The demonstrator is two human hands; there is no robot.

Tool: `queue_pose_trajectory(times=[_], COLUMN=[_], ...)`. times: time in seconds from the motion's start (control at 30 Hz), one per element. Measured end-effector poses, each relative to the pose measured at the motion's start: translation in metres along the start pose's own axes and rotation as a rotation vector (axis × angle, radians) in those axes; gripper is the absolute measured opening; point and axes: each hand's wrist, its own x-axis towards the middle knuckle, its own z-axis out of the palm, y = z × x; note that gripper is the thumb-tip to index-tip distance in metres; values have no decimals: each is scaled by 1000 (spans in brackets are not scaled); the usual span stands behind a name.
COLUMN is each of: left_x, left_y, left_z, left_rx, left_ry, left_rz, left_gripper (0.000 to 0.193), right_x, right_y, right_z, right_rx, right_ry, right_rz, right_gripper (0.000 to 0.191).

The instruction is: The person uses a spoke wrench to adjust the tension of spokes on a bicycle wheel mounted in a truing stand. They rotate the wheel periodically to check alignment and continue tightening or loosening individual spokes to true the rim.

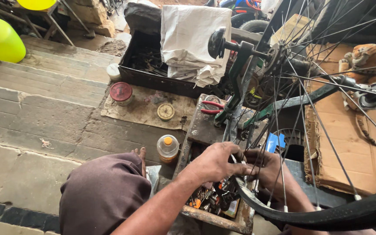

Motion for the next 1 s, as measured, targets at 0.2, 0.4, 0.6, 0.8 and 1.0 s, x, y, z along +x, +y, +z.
queue_pose_trajectory(times=[0.2, 0.4, 0.6, 0.8, 1.0], left_x=[-14, -12, -12, -5, -11], left_y=[19, 21, 8, -3, 18], left_z=[9, 10, 12, 11, 6], left_rx=[66, -88, -279, -63, 33], left_ry=[175, 230, 164, 150, 158], left_rz=[-105, -73, -31, 40, -145], left_gripper=[57, 37, 35, 41, 52], right_x=[-28, -13, -6, -16, -23], right_y=[-20, -2, 8, -2, -5], right_z=[-16, -6, 10, -3, -13], right_rx=[-94, -148, 16, -138, -37], right_ry=[-145, -38, 53, -7, -123], right_rz=[-2, -10, -264, 34, 3], right_gripper=[38, 22, 25, 18, 23])
